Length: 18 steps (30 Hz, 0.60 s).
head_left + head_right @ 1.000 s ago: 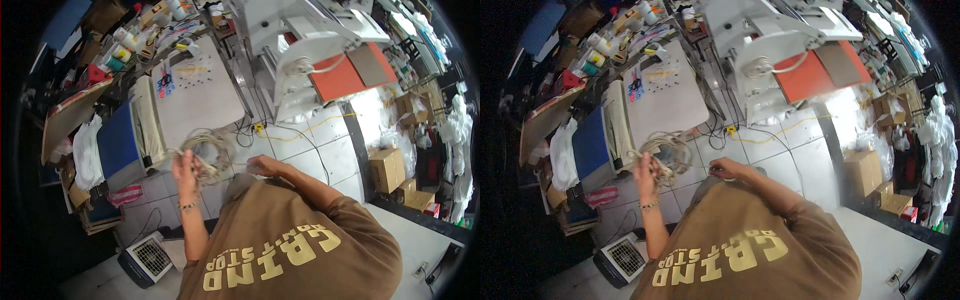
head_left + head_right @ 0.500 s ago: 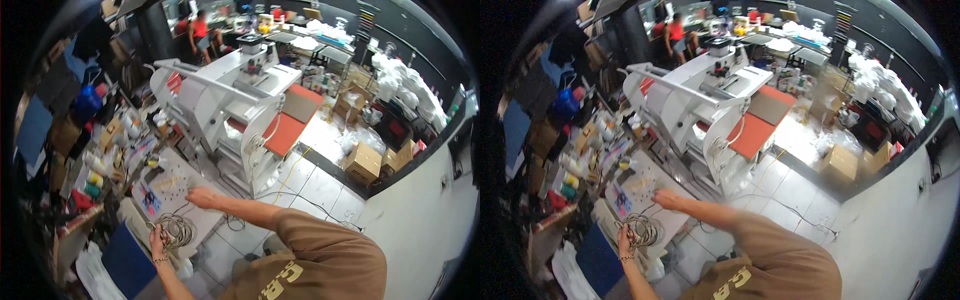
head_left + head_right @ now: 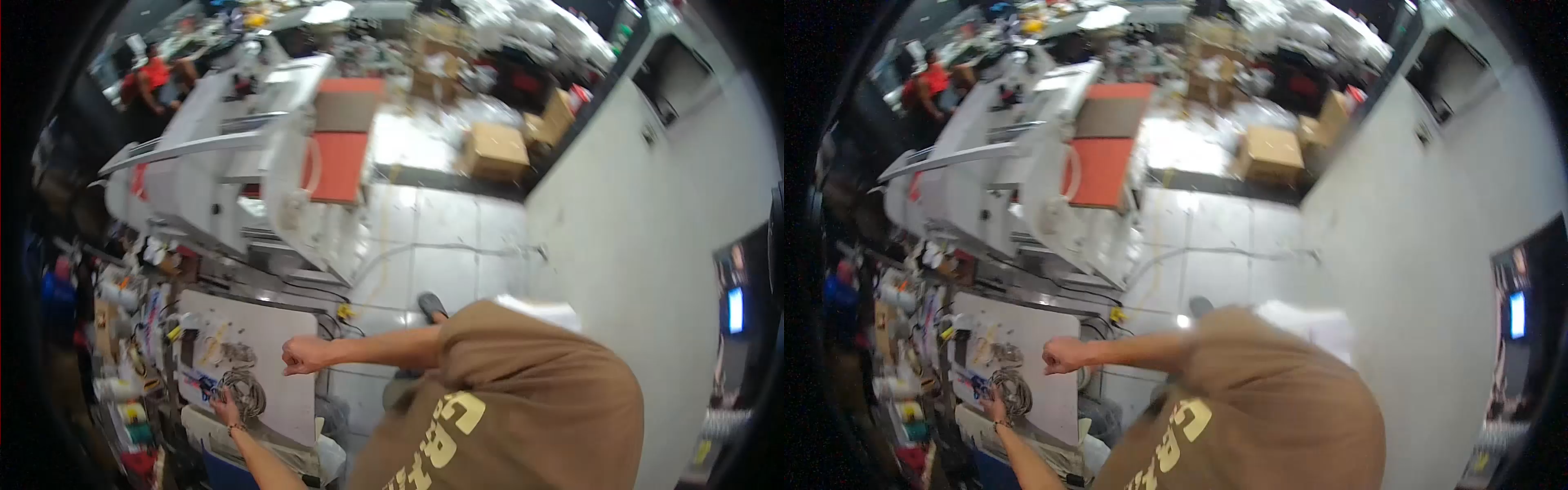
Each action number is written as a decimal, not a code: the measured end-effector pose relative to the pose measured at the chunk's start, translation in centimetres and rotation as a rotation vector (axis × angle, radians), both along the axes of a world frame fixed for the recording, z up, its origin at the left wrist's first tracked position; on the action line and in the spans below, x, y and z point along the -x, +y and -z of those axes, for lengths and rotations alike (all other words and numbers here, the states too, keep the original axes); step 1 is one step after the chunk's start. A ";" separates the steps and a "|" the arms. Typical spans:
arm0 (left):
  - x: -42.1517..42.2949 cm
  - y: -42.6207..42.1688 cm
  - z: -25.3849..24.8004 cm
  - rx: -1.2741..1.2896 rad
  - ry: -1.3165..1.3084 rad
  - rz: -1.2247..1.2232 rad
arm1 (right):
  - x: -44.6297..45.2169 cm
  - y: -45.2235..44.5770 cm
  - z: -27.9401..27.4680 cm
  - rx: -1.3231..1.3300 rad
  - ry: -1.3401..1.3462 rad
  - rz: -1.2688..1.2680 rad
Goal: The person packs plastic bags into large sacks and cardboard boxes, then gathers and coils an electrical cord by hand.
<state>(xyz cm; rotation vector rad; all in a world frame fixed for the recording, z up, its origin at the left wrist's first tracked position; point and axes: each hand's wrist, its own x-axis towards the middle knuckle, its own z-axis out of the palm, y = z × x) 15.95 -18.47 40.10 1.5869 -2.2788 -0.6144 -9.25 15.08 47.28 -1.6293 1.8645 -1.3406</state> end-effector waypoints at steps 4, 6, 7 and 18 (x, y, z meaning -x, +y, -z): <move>0.0 -1.4 -1.8 -0.106 -0.330 0.195 | 0.9 11.9 -12.8 -0.005 -0.525 0.089; 0.9 1.2 -7.3 -0.316 -0.292 0.143 | 1.1 17.3 -18.8 0.189 -0.837 -0.009; 1.5 2.3 -9.7 -0.520 -0.219 0.048 | 1.3 19.9 -22.0 0.360 -0.832 -0.061; 16.8 21.7 -20.8 -0.611 0.037 0.498 | 12.9 33.2 -29.1 1.454 -0.552 0.162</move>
